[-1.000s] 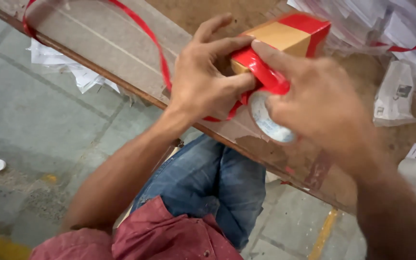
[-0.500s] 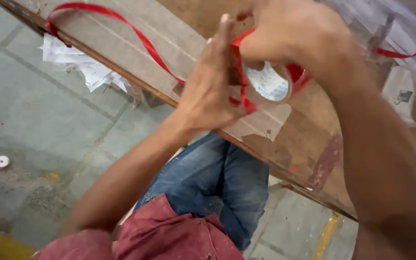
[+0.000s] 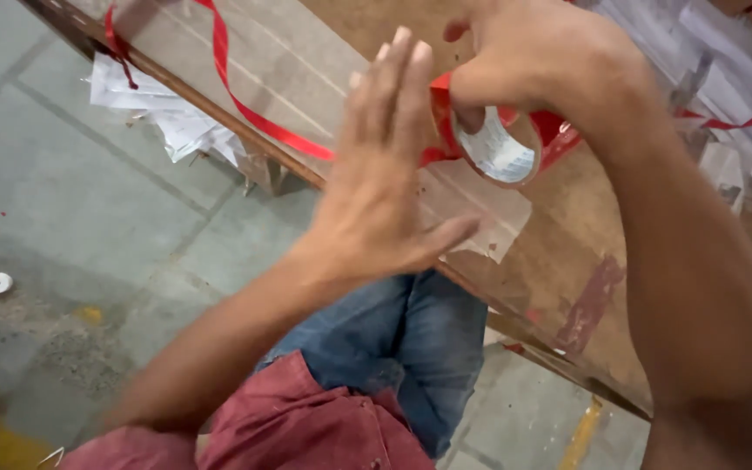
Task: Packing metal brackets into a small box, sealing it with red tape, and attaching a manual.
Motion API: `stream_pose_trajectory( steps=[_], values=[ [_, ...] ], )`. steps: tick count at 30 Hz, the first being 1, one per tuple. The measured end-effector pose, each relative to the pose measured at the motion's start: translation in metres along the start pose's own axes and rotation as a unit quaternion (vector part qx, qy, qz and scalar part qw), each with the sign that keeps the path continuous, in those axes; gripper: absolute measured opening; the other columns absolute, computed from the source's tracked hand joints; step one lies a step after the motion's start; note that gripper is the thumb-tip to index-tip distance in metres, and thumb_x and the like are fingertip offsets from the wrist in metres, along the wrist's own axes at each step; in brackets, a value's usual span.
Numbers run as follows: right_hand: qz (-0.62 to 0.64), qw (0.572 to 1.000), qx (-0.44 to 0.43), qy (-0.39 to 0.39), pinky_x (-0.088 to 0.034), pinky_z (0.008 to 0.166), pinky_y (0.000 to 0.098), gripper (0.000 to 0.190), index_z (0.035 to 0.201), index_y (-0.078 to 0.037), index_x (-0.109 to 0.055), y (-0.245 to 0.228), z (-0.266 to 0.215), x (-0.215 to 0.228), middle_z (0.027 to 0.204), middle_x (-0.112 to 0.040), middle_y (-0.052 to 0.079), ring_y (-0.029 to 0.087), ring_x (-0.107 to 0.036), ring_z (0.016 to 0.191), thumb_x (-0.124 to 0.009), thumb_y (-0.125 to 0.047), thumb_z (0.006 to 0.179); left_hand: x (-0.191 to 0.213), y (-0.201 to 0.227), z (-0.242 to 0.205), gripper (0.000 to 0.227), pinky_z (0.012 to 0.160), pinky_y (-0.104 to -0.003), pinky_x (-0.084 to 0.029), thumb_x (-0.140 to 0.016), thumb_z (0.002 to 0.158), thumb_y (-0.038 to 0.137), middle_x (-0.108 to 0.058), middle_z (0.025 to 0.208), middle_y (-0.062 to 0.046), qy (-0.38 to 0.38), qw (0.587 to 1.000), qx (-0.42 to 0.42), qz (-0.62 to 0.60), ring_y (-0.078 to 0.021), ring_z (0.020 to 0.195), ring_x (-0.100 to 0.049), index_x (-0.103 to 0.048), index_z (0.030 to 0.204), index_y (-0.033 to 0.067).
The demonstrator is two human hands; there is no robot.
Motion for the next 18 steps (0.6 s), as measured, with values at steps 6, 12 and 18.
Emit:
stream_pose_trajectory(
  steps=[6,12,18],
  values=[
    [-0.007,0.997,0.065,0.051,-0.056,0.066,0.046,0.075,0.131,-0.008,-0.069,0.017,0.009,-0.01,0.095,-0.072,0.024,0.038,-0.071,0.081,-0.078,-0.018,0.057,-0.05,-0.047,0.006,0.131,0.117,-0.046,-0.043,-0.095,0.069,0.025,-0.044,0.156,-0.021,0.03,0.997,0.017,0.065,-0.0388,0.142,-0.047,-0.005,0.162,0.0068],
    [0.01,0.962,0.188,0.198,-0.055,0.072,0.0482,0.071,0.138,-0.008,-0.066,0.015,-0.039,-0.001,0.107,-0.07,0.026,0.04,-0.069,0.088,-0.073,-0.017,0.068,-0.049,-0.062,0.011,0.136,0.083,-0.043,-0.058,-0.096,0.068,0.021,-0.064,0.143,-0.009,0.016,0.997,0.033,0.061,-0.0352,0.108,-0.071,0.003,0.162,0.0142],
    [-0.052,0.987,0.102,0.113,-0.053,0.082,0.0489,0.076,0.16,-0.022,-0.045,0.012,-0.066,-0.012,0.096,-0.068,0.028,0.039,-0.066,0.087,-0.064,-0.018,0.087,-0.045,-0.069,0.012,0.138,0.086,-0.04,-0.062,-0.097,0.067,0.022,-0.068,0.138,-0.008,0.022,0.997,0.046,0.053,-0.0327,0.106,-0.074,0.003,0.162,0.0168]
  ],
)
Point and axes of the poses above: each hand's wrist, its own z-axis towards the middle knuckle, its own x-axis out of the back of the hand, y = z × x, the point moved 5 cm from there along z, towards the middle knuckle
